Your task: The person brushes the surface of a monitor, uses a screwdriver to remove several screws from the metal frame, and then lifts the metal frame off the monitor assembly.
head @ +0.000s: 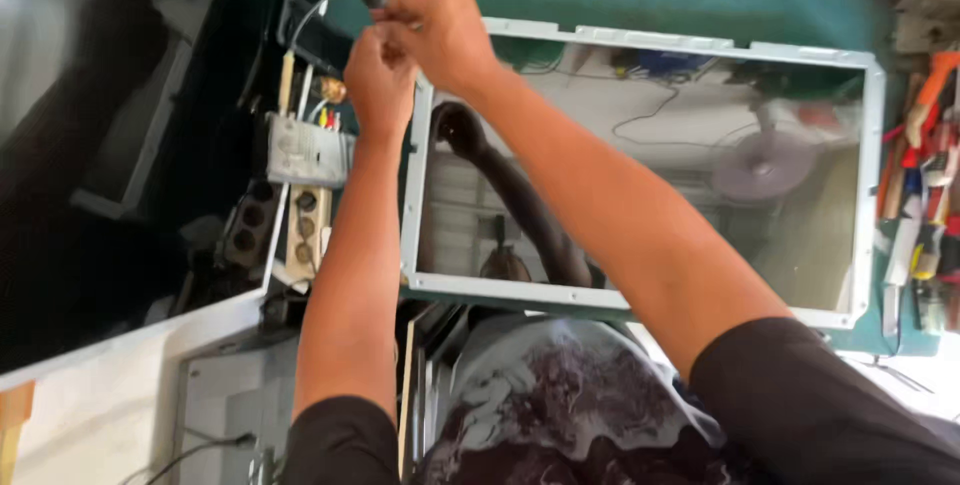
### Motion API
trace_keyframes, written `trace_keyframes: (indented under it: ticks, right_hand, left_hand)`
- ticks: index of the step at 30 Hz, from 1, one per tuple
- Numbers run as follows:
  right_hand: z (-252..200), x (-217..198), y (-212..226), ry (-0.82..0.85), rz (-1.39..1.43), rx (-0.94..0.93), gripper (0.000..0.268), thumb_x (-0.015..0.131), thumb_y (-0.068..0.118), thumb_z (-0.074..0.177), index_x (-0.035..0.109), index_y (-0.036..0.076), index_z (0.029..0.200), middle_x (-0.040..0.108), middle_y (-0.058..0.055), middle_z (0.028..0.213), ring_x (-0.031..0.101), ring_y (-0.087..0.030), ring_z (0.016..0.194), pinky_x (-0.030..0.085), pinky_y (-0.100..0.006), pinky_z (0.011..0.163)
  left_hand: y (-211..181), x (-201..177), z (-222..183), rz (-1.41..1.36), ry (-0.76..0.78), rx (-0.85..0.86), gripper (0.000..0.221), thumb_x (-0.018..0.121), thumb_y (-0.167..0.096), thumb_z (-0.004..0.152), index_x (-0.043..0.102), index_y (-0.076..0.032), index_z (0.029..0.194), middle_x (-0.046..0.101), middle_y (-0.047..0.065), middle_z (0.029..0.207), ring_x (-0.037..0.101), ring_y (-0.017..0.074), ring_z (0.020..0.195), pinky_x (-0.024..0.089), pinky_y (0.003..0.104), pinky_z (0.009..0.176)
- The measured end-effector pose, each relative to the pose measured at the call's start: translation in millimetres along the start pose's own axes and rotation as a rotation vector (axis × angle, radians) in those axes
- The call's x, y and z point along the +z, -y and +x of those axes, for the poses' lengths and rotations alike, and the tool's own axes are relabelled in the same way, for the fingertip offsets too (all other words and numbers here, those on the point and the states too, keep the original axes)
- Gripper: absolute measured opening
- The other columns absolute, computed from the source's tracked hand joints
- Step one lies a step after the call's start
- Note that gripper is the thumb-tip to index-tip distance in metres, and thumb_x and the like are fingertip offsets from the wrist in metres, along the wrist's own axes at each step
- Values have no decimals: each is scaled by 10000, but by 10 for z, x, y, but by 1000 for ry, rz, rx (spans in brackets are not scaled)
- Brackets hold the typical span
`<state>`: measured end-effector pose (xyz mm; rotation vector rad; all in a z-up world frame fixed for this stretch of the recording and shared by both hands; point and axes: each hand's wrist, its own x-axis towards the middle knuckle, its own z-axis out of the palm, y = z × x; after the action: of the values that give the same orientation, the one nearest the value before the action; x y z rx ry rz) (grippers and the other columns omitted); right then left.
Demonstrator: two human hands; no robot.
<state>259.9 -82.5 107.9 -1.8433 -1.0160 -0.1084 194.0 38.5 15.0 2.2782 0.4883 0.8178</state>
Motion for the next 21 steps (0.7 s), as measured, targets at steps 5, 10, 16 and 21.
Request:
trace_keyframes:
  ticks: [5,10,16,21]
  right_hand:
    - [64,63,19,69,10,23,243,726,302,1043,634,93,1127,801,-59,1270,757,-388,1044,562,-514,725]
    - [69,84,-10,19,31,193,90,786,281,953,794,195,978,785,17,968,762,-210,897,527,-388,725]
    - [36,103,-85,58,34,134,130,751,249,998,727,157,1087,738,5,1026,657,-227,848,483,-406,692]
    - [20,104,-94,20,19,157,134,777,207,937,840,141,1036,843,22,1053,767,-164,904,554,-360,747]
  left_hand:
    - [68,-67,-3,-9,194,150,318,517,-225,1087,737,-224,1317,807,163,970,707,505,875,468,552,631]
    - [35,-59,15,-120,73,55,167,723,-201,909,641,-87,999,738,152,911,670,332,818,551,429,766]
    - [58,-46,-51,-105,109,50,64,671,-200,973,684,-144,944,765,93,825,729,328,803,465,410,641]
    - [159,35,-56,-77,168,-60,223,864,-115,799,719,-103,968,728,64,901,731,223,796,558,388,704]
